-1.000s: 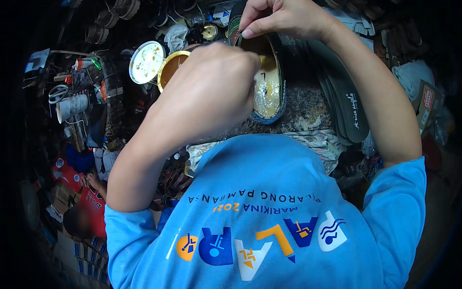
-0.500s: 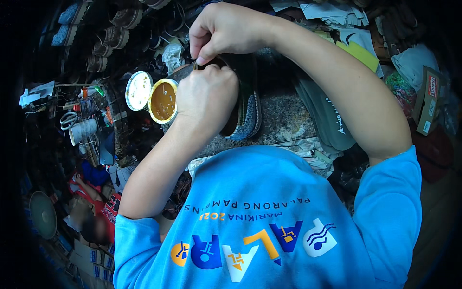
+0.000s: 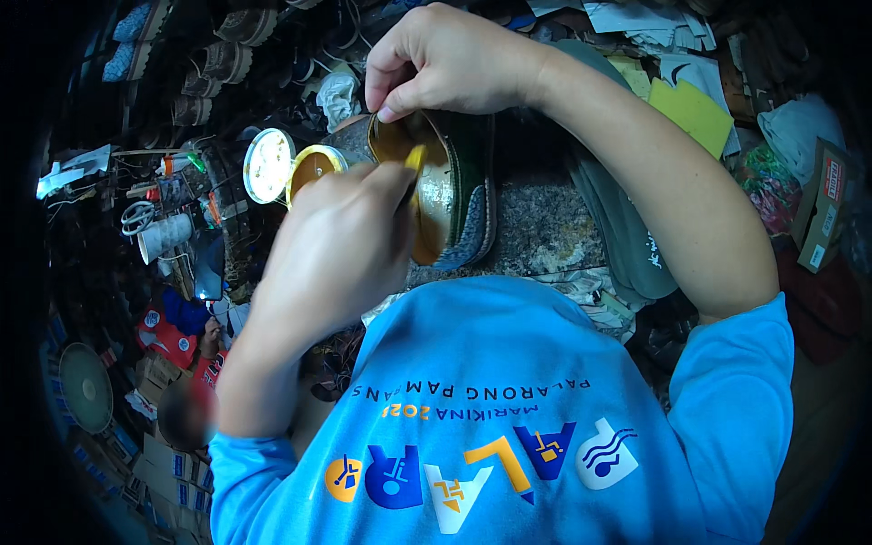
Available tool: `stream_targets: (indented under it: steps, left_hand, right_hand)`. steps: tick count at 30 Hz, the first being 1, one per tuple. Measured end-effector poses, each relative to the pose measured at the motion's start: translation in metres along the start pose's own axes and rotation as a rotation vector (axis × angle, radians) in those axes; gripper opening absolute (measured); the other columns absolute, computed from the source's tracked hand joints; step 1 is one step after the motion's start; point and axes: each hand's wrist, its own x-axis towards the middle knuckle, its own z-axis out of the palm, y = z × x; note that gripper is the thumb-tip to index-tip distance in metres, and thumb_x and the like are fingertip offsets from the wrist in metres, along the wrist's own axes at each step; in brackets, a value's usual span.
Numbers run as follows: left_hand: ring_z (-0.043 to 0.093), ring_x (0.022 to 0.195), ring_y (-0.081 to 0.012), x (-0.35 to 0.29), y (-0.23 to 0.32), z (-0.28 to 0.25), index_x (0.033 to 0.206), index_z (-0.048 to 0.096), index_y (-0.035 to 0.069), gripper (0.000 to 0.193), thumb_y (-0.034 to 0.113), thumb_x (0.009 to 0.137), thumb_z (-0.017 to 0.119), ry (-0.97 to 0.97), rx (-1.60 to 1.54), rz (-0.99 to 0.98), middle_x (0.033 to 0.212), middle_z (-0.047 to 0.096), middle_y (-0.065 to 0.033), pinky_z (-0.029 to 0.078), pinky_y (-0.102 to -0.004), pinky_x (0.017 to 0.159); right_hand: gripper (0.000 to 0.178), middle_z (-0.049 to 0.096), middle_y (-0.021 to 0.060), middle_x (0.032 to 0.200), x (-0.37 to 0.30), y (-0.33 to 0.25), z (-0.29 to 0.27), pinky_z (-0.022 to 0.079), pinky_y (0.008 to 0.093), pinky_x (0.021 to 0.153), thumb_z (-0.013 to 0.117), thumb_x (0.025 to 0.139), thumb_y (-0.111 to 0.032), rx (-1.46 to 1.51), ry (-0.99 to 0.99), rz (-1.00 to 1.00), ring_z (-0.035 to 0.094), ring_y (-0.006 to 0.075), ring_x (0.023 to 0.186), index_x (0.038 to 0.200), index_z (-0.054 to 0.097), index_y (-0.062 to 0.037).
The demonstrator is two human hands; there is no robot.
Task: Apply adhesive to the inside of a shoe and insert the insole.
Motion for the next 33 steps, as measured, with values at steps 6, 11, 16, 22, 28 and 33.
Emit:
stream_targets:
  steps: [6,11,16,22,28,33]
  left_hand:
    - [0.070,0.069,-0.0377,0.002,-0.013,0.002,0.094,0.063,0.001,0.020,0.015,0.089,0.077,0.214,-0.074,0.074,0.077,0.067,-0.0170,0.054,-0.0475,0.060]
    - [0.070,0.065,-0.0363,0.022,-0.038,0.041,0.087,0.066,0.001,0.019,0.017,0.089,0.077,0.373,-0.209,0.103,0.070,0.068,-0.0152,0.055,-0.0460,0.060]
    - [0.069,0.058,-0.0330,0.020,-0.055,0.046,0.081,0.073,0.000,0.015,0.014,0.087,0.073,0.438,-0.498,0.158,0.067,0.069,-0.0161,0.056,-0.0415,0.059]
    - [0.069,0.063,-0.0406,0.016,-0.064,0.024,0.070,0.072,-0.002,0.015,0.010,0.078,0.068,0.160,-0.774,0.138,0.063,0.065,-0.0225,0.060,-0.0471,0.067]
    - [0.070,0.064,-0.0391,0.019,-0.063,0.013,0.073,0.073,-0.002,0.010,0.006,0.076,0.068,-0.062,-0.848,0.229,0.063,0.065,-0.0219,0.059,-0.0450,0.069]
    - [0.073,0.076,-0.0300,0.027,-0.064,0.005,0.088,0.077,0.002,0.015,0.000,0.073,0.073,-0.187,-0.717,0.404,0.082,0.072,-0.0115,0.057,-0.0381,0.066]
  right_hand:
    - [0.011,0.073,0.0075,0.090,-0.009,-0.006,-0.005,0.053,0.0292,0.079,0.075,0.086,-0.004,-0.005,0.012,0.027,0.069,0.0158,0.086,0.095,0.077,0.0019]
    - [0.009,0.071,0.0061,0.090,-0.013,-0.006,-0.007,0.052,0.0260,0.077,0.075,0.084,0.003,0.032,0.014,0.103,0.067,0.0142,0.087,0.093,0.076,0.0027]
    - [0.011,0.070,0.0066,0.089,-0.012,-0.005,-0.006,0.054,0.0264,0.080,0.078,0.082,0.005,0.015,0.018,0.120,0.067,0.0143,0.086,0.092,0.076,0.0008]
    - [0.011,0.070,0.0073,0.088,-0.014,-0.005,-0.006,0.056,0.0278,0.082,0.079,0.082,0.006,0.049,0.045,0.163,0.067,0.0155,0.086,0.090,0.077,0.0002]
    - [0.011,0.072,0.0077,0.089,-0.014,-0.012,-0.004,0.055,0.0280,0.081,0.080,0.081,0.006,0.018,0.044,0.129,0.068,0.0159,0.087,0.090,0.077,0.0009]
    - [0.013,0.079,0.0101,0.095,-0.005,-0.023,-0.005,0.057,0.0270,0.081,0.080,0.088,0.000,0.151,0.000,0.086,0.072,0.0120,0.088,0.100,0.078,0.0043]
